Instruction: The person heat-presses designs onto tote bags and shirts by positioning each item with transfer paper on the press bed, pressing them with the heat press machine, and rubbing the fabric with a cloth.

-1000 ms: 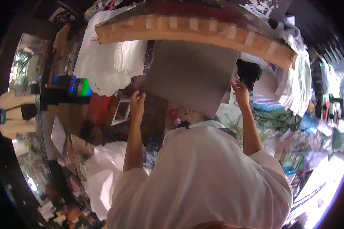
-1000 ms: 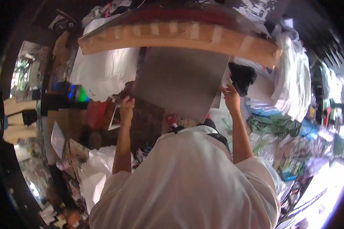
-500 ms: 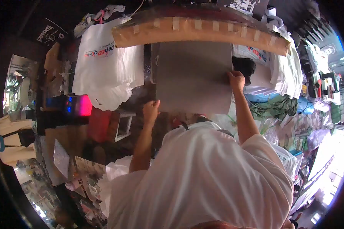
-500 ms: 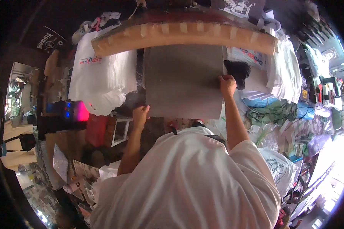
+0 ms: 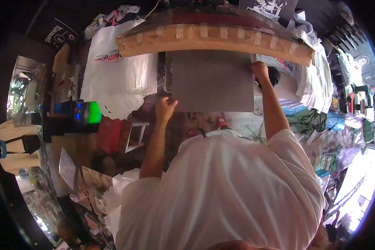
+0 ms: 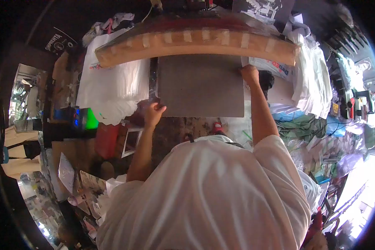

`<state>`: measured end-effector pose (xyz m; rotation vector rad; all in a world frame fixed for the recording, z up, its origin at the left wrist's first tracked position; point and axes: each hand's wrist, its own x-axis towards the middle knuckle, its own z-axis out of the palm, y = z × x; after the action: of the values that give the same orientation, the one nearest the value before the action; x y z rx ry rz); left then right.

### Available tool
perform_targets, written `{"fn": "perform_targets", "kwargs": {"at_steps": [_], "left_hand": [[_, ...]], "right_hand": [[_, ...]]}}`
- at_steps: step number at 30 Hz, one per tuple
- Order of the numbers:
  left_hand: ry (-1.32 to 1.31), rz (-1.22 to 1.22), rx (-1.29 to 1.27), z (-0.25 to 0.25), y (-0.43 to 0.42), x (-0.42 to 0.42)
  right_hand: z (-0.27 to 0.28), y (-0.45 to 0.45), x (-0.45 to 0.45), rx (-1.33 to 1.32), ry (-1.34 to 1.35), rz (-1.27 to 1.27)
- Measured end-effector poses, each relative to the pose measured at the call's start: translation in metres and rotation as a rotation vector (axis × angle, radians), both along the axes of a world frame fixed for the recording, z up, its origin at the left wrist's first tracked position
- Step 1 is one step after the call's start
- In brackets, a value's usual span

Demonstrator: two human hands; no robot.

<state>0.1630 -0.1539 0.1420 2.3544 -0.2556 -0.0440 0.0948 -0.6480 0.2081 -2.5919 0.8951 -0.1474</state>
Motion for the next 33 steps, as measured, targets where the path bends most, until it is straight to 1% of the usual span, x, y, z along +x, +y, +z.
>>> {"fn": "perform_targets", "kwargs": {"at_steps": [1, 2, 4, 5, 7, 8, 10, 11, 13, 15, 17, 18, 19, 20, 21, 22, 24, 25, 26, 27, 28, 29, 30, 31, 32, 33], "left_hand": [[0.082, -0.065, -0.041, -0.012, 0.006, 0.005], [0.086, -0.065, -0.041, -0.004, 0.005, -0.001], [0.211, -0.041, -0.137, 0.032, 0.002, -0.021], [0.215, -0.037, -0.135, 0.04, 0.0, -0.026], [-0.007, -0.055, 0.023, 0.052, -0.001, -0.036], [-0.005, -0.067, 0.026, 0.054, 0.0, -0.04], [-0.014, -0.007, 0.042, 0.058, -0.003, -0.044], [-0.019, -0.018, 0.038, 0.055, -0.003, -0.046], [0.05, 0.032, -0.063, 0.05, 0.001, -0.047], [0.052, 0.016, -0.054, 0.06, 0.0, -0.047], [0.064, 0.002, -0.046, 0.066, 0.0, -0.049], [0.127, -0.014, -0.053, 0.068, 0.001, -0.048], [0.189, -0.03, -0.058, 0.069, 0.002, -0.047], [0.187, -0.039, -0.056, 0.073, 0.002, -0.047], [0.153, -0.123, 0.001, 0.077, 0.002, -0.048], [0.12, -0.205, 0.059, 0.08, 0.002, -0.05], [0.126, -0.177, 0.087, 0.078, -0.001, -0.049], [0.132, -0.145, 0.11, 0.077, -0.006, -0.048], [0.129, -0.171, 0.104, 0.07, -0.005, -0.048], [0.015, -0.183, 0.15, 0.059, 0.0, -0.046], [-0.103, -0.209, 0.186, 0.054, 0.002, -0.044], [0.008, -0.211, 0.226, 0.061, -0.001, -0.047], [0.115, -0.221, 0.273, 0.078, -0.001, -0.051], [0.459, -0.276, 0.44, 0.097, -0.002, -0.049], [0.398, -0.521, 0.573, 0.089, 0.012, -0.048], [0.507, -0.733, 0.69, 0.094, 0.023, -0.052]], "right_hand": [[-0.001, -0.001, -0.005, -0.022, 0.058, 0.082], [-0.009, -0.001, -0.014, -0.021, 0.062, 0.082], [-0.032, 0.006, -0.044, 0.195, -0.151, 0.213], [0.011, 0.037, -0.057, 0.529, -0.116, 0.033], [-0.007, 0.055, -0.075, 0.309, -0.168, 0.042], [0.006, 0.068, -0.078, 0.27, -0.083, -0.025], [0.004, 0.07, -0.081, 0.305, -0.133, -0.039], [0.004, 0.071, -0.082, 0.346, -0.174, -0.036], [0.003, 0.074, -0.082, 0.35, -0.182, -0.044], [-0.014, 0.073, -0.084, 0.297, -0.316, -0.037], [-0.019, 0.069, -0.084, 0.255, -0.348, -0.019], [-0.019, 0.067, -0.083, 0.213, -0.38, 0.015], [-0.018, 0.066, -0.081, 0.212, -0.381, 0.006], [-0.006, 0.069, -0.077, 0.216, -0.263, -0.028], [0.004, 0.072, -0.074, 0.22, -0.146, -0.063], [0.009, 0.073, -0.074, 0.221, -0.147, -0.073], [0.015, 0.071, -0.074, 0.316, -0.13, -0.044], [0.006, 0.067, -0.074, 0.309, -0.137, -0.061], [-0.012, 0.061, -0.077, 0.287, -0.176, 0.025], [-0.022, 0.052, -0.083, 0.257, -0.217, 0.103], [-0.017, 0.051, -0.09, 0.22, -0.223, 0.146], [-0.009, 0.055, -0.096, 0.173, -0.226, 0.176], [-0.004, 0.059, -0.099, 0.229, -0.068, 0.083], [-0.001, 0.06, -0.104, 0.292, 0.084, -0.02], [-0.011, 0.061, -0.112, 0.326, -0.038, -0.01], [-0.02, 0.057, -0.122, 0.351, -0.161, 0.014]]}}
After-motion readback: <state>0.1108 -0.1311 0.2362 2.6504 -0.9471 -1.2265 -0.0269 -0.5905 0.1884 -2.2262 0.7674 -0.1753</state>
